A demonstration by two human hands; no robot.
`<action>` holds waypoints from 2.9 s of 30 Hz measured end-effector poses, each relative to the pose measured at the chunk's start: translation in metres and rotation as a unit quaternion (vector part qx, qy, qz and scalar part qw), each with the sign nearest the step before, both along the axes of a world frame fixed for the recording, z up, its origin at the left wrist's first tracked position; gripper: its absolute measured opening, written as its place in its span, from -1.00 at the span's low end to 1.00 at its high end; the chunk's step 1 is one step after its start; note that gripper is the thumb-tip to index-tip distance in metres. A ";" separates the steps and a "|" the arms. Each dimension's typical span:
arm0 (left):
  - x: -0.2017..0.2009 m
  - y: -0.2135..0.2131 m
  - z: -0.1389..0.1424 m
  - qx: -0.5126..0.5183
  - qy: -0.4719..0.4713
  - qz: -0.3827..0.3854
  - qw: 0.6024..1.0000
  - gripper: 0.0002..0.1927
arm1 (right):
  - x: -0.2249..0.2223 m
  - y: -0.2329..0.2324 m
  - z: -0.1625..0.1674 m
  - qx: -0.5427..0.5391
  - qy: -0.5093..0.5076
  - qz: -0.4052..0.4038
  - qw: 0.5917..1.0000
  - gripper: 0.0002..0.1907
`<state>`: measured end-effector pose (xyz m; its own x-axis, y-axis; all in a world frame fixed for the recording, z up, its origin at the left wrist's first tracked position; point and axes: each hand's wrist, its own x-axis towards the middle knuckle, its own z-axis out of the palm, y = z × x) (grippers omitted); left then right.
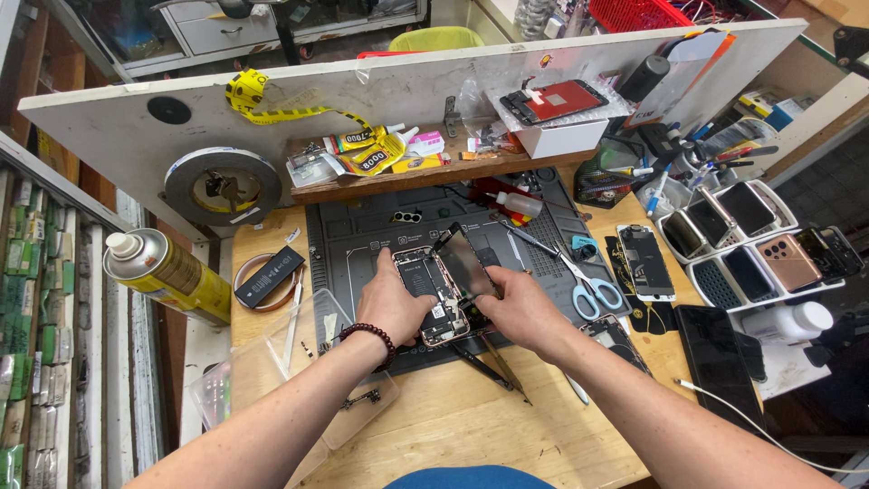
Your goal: The person reassembles a smartphone by connecting internal ribbon cables, closing the screen, and testing the device. They use a wooden stick to press connectors and a spray can to apply a substance to the internal components before powering the phone on and navigating the interface.
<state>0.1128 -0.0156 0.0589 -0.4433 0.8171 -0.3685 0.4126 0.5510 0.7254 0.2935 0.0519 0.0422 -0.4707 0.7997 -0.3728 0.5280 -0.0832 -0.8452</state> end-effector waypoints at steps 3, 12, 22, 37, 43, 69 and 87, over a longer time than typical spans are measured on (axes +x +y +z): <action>0.000 0.001 0.002 -0.028 -0.053 0.020 0.998 -0.01 | 0.000 0.001 0.003 0.038 -0.035 0.006 0.999 -0.70; -0.003 0.004 -0.004 0.042 -0.093 0.069 0.992 -0.24 | 0.002 0.009 -0.006 -0.053 0.027 -0.036 0.998 -0.64; -0.004 0.014 0.006 0.047 -0.097 0.062 0.992 -0.40 | 0.011 0.015 -0.013 -0.040 -0.060 -0.074 0.995 -0.55; -0.003 0.014 0.007 0.045 -0.095 0.050 0.993 -0.38 | 0.015 0.015 -0.016 -0.019 -0.065 -0.068 0.995 -0.56; -0.003 0.013 0.006 0.047 -0.094 0.051 0.993 -0.39 | 0.014 0.016 -0.008 -0.032 -0.081 -0.034 0.996 -0.44; -0.003 0.012 0.001 0.052 -0.098 0.044 0.993 -0.40 | 0.020 0.017 -0.003 -0.074 -0.039 -0.011 0.996 -0.30; -0.005 0.006 -0.010 0.039 -0.114 0.050 0.991 -0.35 | -0.010 0.003 0.009 0.259 -0.150 0.097 0.949 -0.62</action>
